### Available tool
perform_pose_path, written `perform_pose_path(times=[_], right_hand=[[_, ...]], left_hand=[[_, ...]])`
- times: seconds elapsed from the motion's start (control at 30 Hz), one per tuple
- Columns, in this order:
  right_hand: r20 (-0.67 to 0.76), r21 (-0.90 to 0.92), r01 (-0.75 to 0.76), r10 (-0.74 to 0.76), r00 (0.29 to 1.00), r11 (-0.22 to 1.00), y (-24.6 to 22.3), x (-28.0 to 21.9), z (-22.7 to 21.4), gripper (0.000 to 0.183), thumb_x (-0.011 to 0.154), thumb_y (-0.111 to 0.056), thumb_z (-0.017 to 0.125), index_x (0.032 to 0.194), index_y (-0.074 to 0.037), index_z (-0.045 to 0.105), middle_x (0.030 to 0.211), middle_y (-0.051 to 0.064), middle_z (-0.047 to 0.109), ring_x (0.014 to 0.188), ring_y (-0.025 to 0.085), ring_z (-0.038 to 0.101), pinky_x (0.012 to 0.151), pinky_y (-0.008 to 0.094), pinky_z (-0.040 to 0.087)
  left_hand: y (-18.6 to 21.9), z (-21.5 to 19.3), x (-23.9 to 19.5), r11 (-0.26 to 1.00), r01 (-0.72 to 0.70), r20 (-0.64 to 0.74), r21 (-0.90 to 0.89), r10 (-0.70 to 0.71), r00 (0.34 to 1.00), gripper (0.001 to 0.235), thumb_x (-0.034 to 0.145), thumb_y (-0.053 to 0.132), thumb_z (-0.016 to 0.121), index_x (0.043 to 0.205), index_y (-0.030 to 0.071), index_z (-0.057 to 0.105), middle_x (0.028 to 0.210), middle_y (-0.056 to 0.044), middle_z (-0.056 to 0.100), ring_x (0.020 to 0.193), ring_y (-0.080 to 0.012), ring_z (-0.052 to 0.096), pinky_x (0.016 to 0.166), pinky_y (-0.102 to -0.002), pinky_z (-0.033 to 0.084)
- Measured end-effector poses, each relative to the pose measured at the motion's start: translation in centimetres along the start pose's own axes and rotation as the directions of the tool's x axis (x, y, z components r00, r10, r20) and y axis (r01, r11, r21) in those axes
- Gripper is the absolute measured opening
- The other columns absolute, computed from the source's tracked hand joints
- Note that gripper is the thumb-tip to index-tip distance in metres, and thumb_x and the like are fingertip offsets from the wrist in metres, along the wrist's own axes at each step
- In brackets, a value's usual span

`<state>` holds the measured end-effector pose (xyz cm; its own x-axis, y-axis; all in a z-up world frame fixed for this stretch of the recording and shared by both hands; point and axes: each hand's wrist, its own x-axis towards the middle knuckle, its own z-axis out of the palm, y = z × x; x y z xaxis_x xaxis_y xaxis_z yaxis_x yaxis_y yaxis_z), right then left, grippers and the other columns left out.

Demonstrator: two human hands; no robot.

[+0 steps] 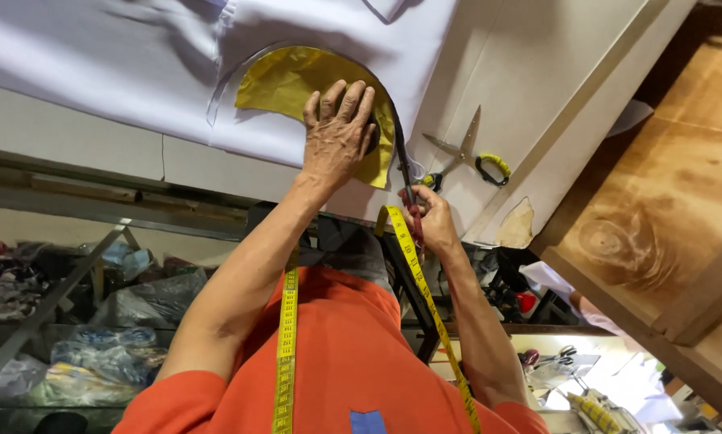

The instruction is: A person uses scissors to cut a specific pattern piece out of yellow fabric on a cutting table.

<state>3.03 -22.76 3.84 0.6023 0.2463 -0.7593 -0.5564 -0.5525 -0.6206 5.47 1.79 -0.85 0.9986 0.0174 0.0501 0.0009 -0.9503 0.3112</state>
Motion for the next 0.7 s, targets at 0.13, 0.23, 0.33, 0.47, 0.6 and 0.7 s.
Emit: perform_pose_path(times=[0.13,0.23,0.33,0.47,0.6,0.7], right_hand=[[0.005,-0.029,0.005,-0.005,1.000,1.000,-0.1,0.6,-0.4,0.020,0.089,-0.007,0.074,0.108,-0.010,0.068,0.072,-0.005,0.049,0.059,0.003,0.044,0.053,0.020,0.040],[0.001,0.061,0.050,-0.050,0.999,0.997,1.8,1.2,-0.8,0.040,0.079,-0.021,0.086,0.111,-0.004,0.070,0.096,-0.001,0.067,0.066,0.002,0.050,0.074,0.024,0.062],[0.018,0.145,0.111,-0.115,0.993,0.983,4.5,2.2,-1.7,0.035,0.081,-0.009,0.086,0.110,-0.002,0.068,0.063,0.003,0.053,0.034,0.013,0.055,0.026,0.023,0.042],[0.059,0.130,0.064,-0.072,0.996,0.989,-0.4,0.9,-2.0,0.037,0.080,-0.010,0.087,0.110,0.001,0.068,0.064,0.005,0.053,0.036,0.017,0.059,0.025,0.025,0.044],[0.096,0.028,-0.142,0.138,0.986,0.989,-5.6,0.7,-1.9,0.040,0.082,-0.028,0.083,0.109,-0.007,0.062,0.057,-0.003,0.045,0.043,0.009,0.040,0.034,0.025,0.038],[0.107,0.033,-0.144,0.139,0.984,0.989,-5.5,1.2,-2.2,0.038,0.082,-0.026,0.083,0.107,-0.007,0.062,0.055,-0.004,0.041,0.042,0.008,0.036,0.034,0.025,0.031]], left_hand=[[-0.1,0.3,-0.2,0.999,0.003,-0.026,-0.046,-0.004,1.000,0.050,0.105,0.038,0.061,0.149,0.014,0.054,0.154,-0.003,0.048,0.142,-0.0277,0.037,0.115,-0.050,0.024],[-0.1,0.9,-0.2,0.999,0.004,-0.114,-0.040,-0.009,0.993,0.042,0.106,0.037,0.059,0.143,0.017,0.060,0.151,-0.002,0.052,0.139,-0.0266,0.042,0.114,-0.049,0.025],[-0.1,2.9,-0.1,0.985,0.057,-0.060,-0.161,-0.067,0.996,0.042,0.107,0.035,0.054,0.144,0.017,0.056,0.154,-0.008,0.045,0.141,-0.0304,0.037,0.113,-0.056,0.019],[-0.1,2.2,0.5,0.978,0.116,-0.066,-0.171,-0.129,0.990,0.042,0.109,0.037,0.048,0.145,0.017,0.055,0.159,-0.006,0.039,0.139,-0.0260,0.039,0.112,-0.050,0.020],[-0.1,0.8,1.5,0.983,0.150,-0.039,-0.102,-0.155,0.987,0.043,0.104,0.031,0.057,0.145,0.017,0.059,0.155,-0.002,0.047,0.128,-0.0238,0.045,0.099,-0.042,0.027],[-0.2,0.1,2.5,0.967,0.188,-0.010,-0.172,-0.193,0.981,0.042,0.102,0.024,0.058,0.143,0.017,0.056,0.152,0.000,0.046,0.120,-0.0254,0.045,0.091,-0.043,0.030]])
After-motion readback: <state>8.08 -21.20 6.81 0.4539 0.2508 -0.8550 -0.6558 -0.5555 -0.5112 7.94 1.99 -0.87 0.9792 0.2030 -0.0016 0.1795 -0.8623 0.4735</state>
